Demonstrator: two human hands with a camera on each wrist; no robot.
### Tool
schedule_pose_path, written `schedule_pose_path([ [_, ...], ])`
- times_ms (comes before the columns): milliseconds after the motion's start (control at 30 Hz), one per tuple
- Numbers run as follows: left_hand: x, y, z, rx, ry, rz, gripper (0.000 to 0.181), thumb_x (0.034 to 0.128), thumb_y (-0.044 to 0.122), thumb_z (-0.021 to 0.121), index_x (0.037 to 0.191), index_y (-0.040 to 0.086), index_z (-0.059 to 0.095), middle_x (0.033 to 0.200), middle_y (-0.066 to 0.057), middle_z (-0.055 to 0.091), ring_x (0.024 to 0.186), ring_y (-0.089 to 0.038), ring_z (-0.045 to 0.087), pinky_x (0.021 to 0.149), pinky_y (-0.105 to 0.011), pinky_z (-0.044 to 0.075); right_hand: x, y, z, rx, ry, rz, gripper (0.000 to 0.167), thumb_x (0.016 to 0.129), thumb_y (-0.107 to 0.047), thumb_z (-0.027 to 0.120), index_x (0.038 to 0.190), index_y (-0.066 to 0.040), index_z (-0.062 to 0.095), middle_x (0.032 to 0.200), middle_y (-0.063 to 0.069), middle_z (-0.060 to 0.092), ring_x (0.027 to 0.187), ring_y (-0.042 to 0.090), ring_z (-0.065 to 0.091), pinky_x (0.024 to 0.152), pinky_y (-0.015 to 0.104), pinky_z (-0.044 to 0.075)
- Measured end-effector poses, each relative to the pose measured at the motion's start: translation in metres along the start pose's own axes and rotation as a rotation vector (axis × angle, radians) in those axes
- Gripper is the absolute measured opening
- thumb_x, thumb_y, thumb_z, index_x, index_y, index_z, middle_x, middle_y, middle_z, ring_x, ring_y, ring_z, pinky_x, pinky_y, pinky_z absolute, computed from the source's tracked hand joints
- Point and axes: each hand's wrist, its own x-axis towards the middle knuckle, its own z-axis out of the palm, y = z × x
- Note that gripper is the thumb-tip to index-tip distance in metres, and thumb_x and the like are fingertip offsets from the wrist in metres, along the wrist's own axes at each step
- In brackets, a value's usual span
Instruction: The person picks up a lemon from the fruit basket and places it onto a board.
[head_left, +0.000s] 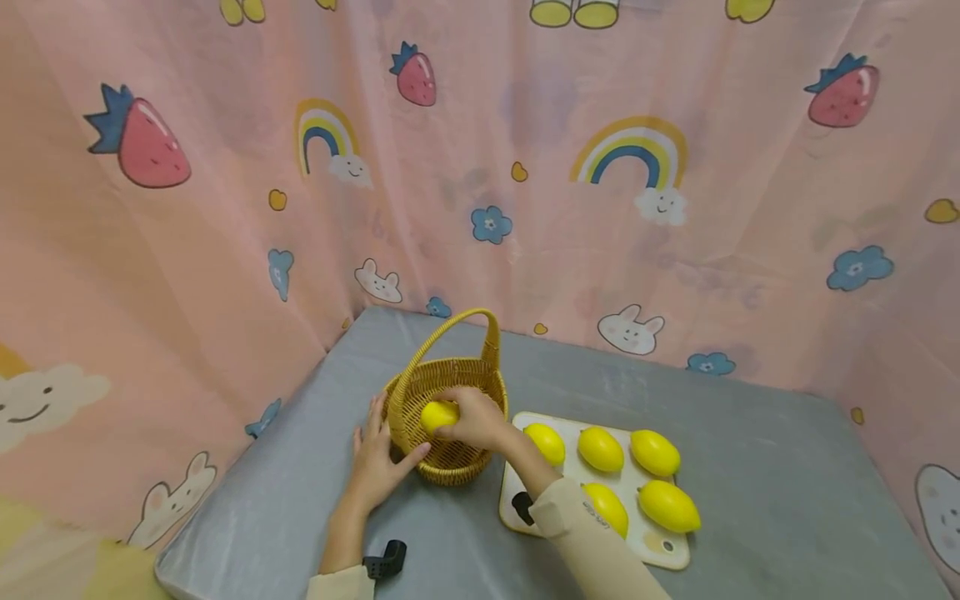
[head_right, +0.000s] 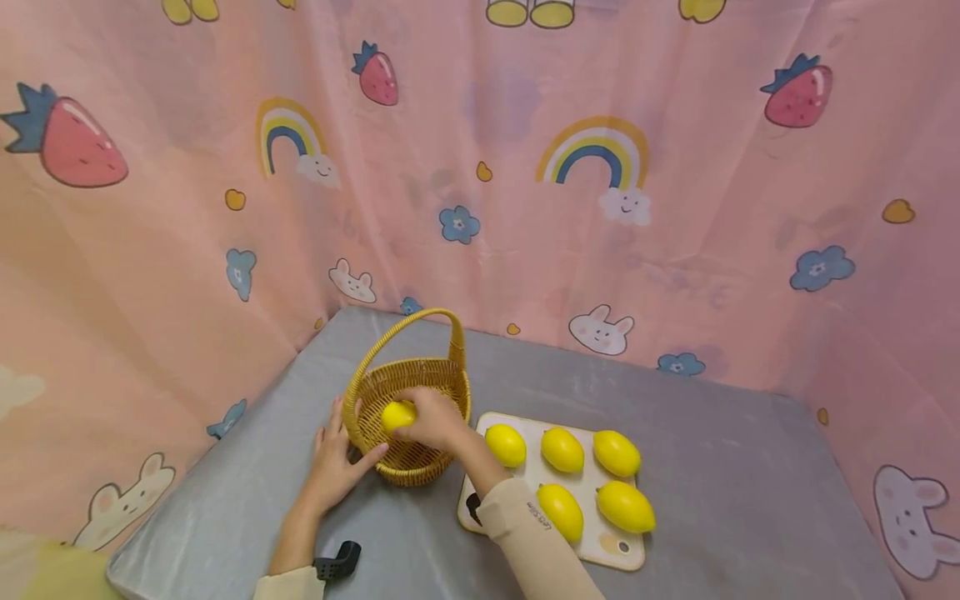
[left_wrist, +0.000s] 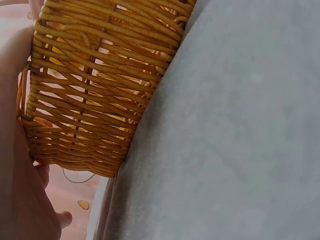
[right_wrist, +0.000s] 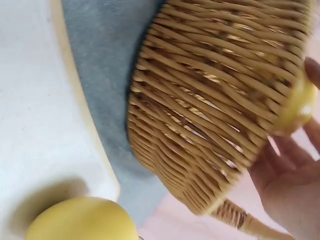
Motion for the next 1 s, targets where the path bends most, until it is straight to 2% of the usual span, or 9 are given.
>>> schedule_pose_path([
  [167, 0.000, 0.002, -0.001, -0.011, -0.004, -0.002, 0.088, 0.0880, 0.048, 0.072, 0.158, 0.013, 0.031, 0.165, -0.015, 0.011, 0.149, -0.046, 0.008, 0.105, -0.077, 0.005, -0.012, 0.000, -0.017, 0.174, 0.156, 0.050, 0.051, 0.086, -0.018, 0.080, 0.130, 0.001, 0.062, 0.127, 0.015, 0.063, 0.099, 0.025, 0.063, 0.079, 0.036, 0.054],
  [267, 0.000, 0.001, -0.001, -0.010, -0.003, 0.001, 0.087, 0.0879, 0.048, 0.072, 0.158, 0.014, 0.032, 0.165, -0.014, 0.011, 0.149, -0.046, 0.008, 0.105, -0.077, 0.006, -0.022, -0.001, -0.027, 0.266, 0.215, 0.094, 0.051, 0.086, -0.015, 0.079, 0.131, 0.001, 0.061, 0.126, 0.015, 0.063, 0.101, 0.026, 0.064, 0.081, 0.038, 0.055],
  [400, 0.000, 0.001, -0.001, -0.021, 0.002, 0.004, 0.086, 0.0877, 0.046, 0.073, 0.156, 0.012, 0.034, 0.165, -0.013, 0.010, 0.149, -0.046, 0.007, 0.106, -0.077, 0.005, -0.037, -0.002, -0.037, 0.329, 0.277, 0.143, 0.049, 0.085, -0.014, 0.080, 0.129, -0.002, 0.064, 0.122, 0.012, 0.065, 0.101, 0.028, 0.062, 0.078, 0.038, 0.056],
  [533, -0.001, 0.001, -0.001, -0.022, 0.006, 0.011, 0.086, 0.0877, 0.045, 0.073, 0.156, 0.009, 0.035, 0.165, -0.014, 0.011, 0.149, -0.047, 0.008, 0.106, -0.077, 0.005, -0.056, 0.000, -0.045, 0.340, 0.326, 0.172, 0.049, 0.084, -0.017, 0.081, 0.130, -0.005, 0.065, 0.126, 0.010, 0.064, 0.103, 0.030, 0.059, 0.074, 0.036, 0.055],
  [733, -0.001, 0.001, -0.001, -0.025, 0.006, 0.019, 0.084, 0.0884, 0.044, 0.073, 0.155, 0.009, 0.035, 0.165, -0.016, 0.011, 0.149, -0.047, 0.006, 0.105, -0.077, 0.005, -0.084, 0.006, -0.052, 0.306, 0.382, 0.204, 0.049, 0.083, -0.017, 0.082, 0.128, -0.005, 0.067, 0.127, 0.011, 0.064, 0.103, 0.033, 0.061, 0.076, 0.037, 0.055],
  [1000, -0.002, 0.002, -0.001, -0.031, 0.008, 0.026, 0.084, 0.0882, 0.043, 0.073, 0.155, 0.008, 0.036, 0.165, -0.016, 0.011, 0.148, -0.047, 0.007, 0.105, -0.077, 0.005, -0.118, 0.011, -0.047, 0.279, 0.408, 0.276, 0.048, 0.081, -0.013, 0.084, 0.125, -0.004, 0.068, 0.122, 0.008, 0.067, 0.101, 0.028, 0.064, 0.076, 0.035, 0.056],
])
